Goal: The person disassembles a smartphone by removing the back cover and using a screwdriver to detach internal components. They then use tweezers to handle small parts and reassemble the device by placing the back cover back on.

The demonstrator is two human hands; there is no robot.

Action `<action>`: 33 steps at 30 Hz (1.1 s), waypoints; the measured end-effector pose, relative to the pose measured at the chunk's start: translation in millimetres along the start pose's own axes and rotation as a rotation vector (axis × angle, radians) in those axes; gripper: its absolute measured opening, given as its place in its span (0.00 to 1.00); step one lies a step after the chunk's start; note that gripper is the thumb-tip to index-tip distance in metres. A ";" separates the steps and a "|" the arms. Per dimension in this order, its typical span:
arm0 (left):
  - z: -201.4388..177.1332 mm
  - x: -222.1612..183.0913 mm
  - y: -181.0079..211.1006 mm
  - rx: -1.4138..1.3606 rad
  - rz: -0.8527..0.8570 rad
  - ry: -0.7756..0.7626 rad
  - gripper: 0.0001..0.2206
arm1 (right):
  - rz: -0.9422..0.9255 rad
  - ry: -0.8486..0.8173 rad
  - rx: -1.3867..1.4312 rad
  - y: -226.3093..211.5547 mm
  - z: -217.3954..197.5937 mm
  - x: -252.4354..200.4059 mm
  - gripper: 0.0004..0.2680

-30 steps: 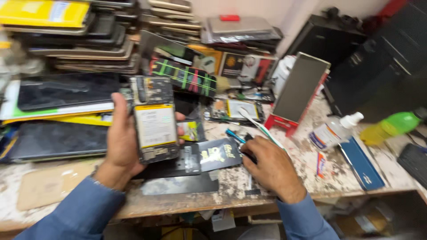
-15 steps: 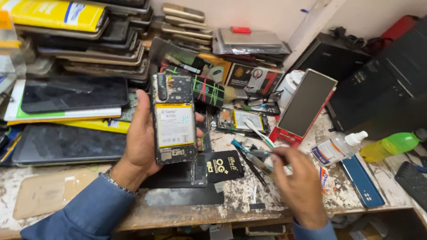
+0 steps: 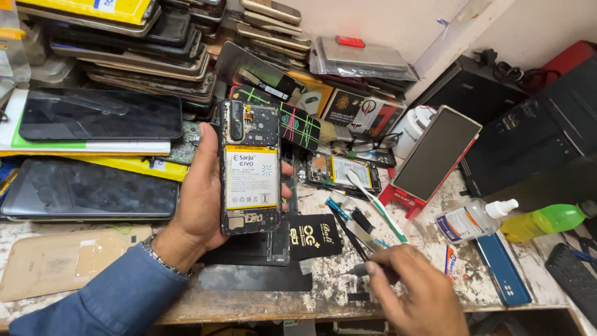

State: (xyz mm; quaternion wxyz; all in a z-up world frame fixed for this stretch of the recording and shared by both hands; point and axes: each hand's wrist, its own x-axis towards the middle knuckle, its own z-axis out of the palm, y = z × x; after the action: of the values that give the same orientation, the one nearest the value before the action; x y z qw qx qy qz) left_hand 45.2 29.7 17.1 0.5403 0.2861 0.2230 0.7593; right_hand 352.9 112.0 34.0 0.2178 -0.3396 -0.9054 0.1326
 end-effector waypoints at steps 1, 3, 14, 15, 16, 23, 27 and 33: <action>0.8 -0.7 -0.4 0.008 0.003 0.001 0.38 | 0.100 -0.056 0.000 2.0 -3.0 -1.3 0.06; 3.1 -0.9 -0.9 -0.011 -0.016 0.020 0.38 | 0.025 -0.094 0.033 3.4 5.7 0.0 0.06; 0.6 -0.2 -3.9 -0.009 -0.021 0.040 0.38 | 0.000 -0.098 0.007 -4.1 5.5 8.5 0.10; 0.6 -0.4 -3.8 -0.024 -0.023 0.040 0.38 | -0.023 -0.095 0.021 -5.2 4.9 9.1 0.10; 0.4 -0.7 -3.6 -0.041 -0.024 0.042 0.38 | -0.048 -0.094 0.034 -5.3 4.9 9.6 0.10; -1.2 -3.0 -2.8 -0.027 -0.009 0.079 0.38 | -0.097 -0.237 0.170 -1.3 17.9 11.2 0.08; 1.4 -0.4 -1.9 0.005 -0.015 0.085 0.38 | -0.040 0.112 0.385 -21.5 17.6 7.6 0.08; 1.2 -1.3 -3.4 0.033 -0.031 0.116 0.38 | -0.302 0.270 0.456 -63.4 45.0 22.6 0.09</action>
State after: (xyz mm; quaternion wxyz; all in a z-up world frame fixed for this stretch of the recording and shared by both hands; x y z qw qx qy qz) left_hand 48.7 29.6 15.6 0.5333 0.2471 0.2710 0.7623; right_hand 280.6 76.5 26.3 0.4243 -0.1581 -0.8552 0.2523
